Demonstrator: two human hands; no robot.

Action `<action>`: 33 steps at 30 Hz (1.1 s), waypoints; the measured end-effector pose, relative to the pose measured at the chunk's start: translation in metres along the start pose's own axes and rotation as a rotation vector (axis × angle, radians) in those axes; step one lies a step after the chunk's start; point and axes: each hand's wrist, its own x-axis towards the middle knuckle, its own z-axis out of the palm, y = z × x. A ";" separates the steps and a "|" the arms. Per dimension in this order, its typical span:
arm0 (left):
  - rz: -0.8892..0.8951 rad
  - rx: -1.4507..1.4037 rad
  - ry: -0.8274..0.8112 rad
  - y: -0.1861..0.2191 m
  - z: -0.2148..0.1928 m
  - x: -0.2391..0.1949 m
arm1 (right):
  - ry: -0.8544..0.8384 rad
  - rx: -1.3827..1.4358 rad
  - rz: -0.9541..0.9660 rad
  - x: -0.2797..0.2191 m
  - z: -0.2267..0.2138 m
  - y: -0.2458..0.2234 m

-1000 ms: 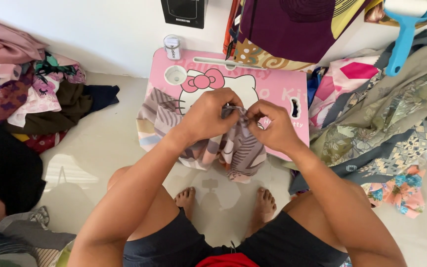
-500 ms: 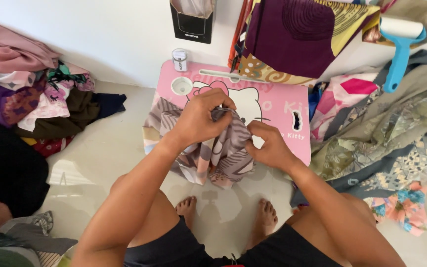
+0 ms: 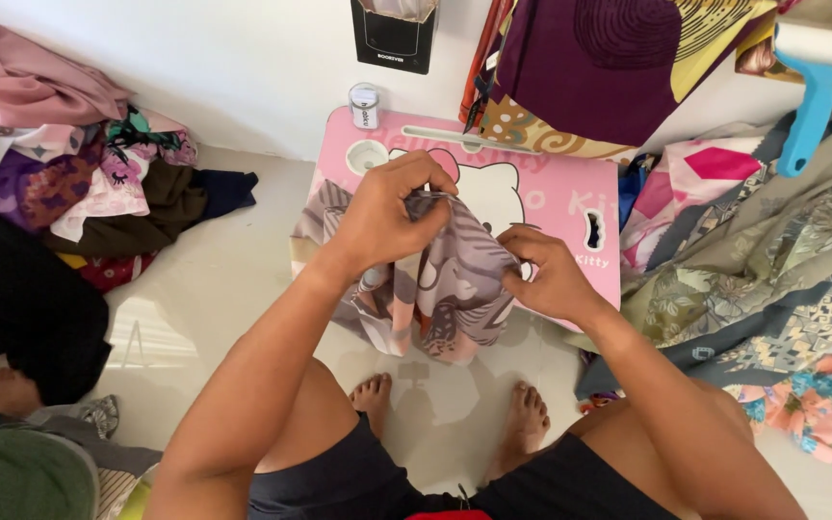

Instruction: The person folds a patterned cloth on a small table by smoothing it with their hands and aligning the edges.

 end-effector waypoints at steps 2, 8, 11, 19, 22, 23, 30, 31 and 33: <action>-0.003 -0.014 -0.014 0.002 0.003 -0.002 | -0.010 0.032 0.003 0.004 0.004 -0.016; 0.031 -0.015 0.006 0.005 0.005 -0.002 | 0.068 -0.038 -0.021 0.010 0.005 -0.024; 0.034 -0.002 0.019 0.005 0.002 0.000 | 0.089 -0.134 -0.026 0.009 0.002 -0.016; 0.076 0.001 0.065 0.010 0.004 0.004 | 0.035 -0.532 0.212 0.001 0.005 -0.005; 0.087 -0.004 0.084 0.009 0.006 0.002 | 0.015 -0.571 0.277 0.001 0.003 -0.001; 0.083 -0.007 0.080 0.011 0.006 0.001 | 0.016 -0.569 0.283 0.001 0.001 0.000; 0.119 0.131 0.163 0.011 0.000 0.002 | 0.155 -0.649 0.350 0.003 -0.024 0.018; 0.120 0.140 0.179 0.011 0.001 0.003 | 0.202 -0.654 0.313 0.003 -0.029 0.020; 0.103 0.161 0.196 0.012 0.001 0.002 | 0.227 -0.665 0.302 0.002 -0.033 0.030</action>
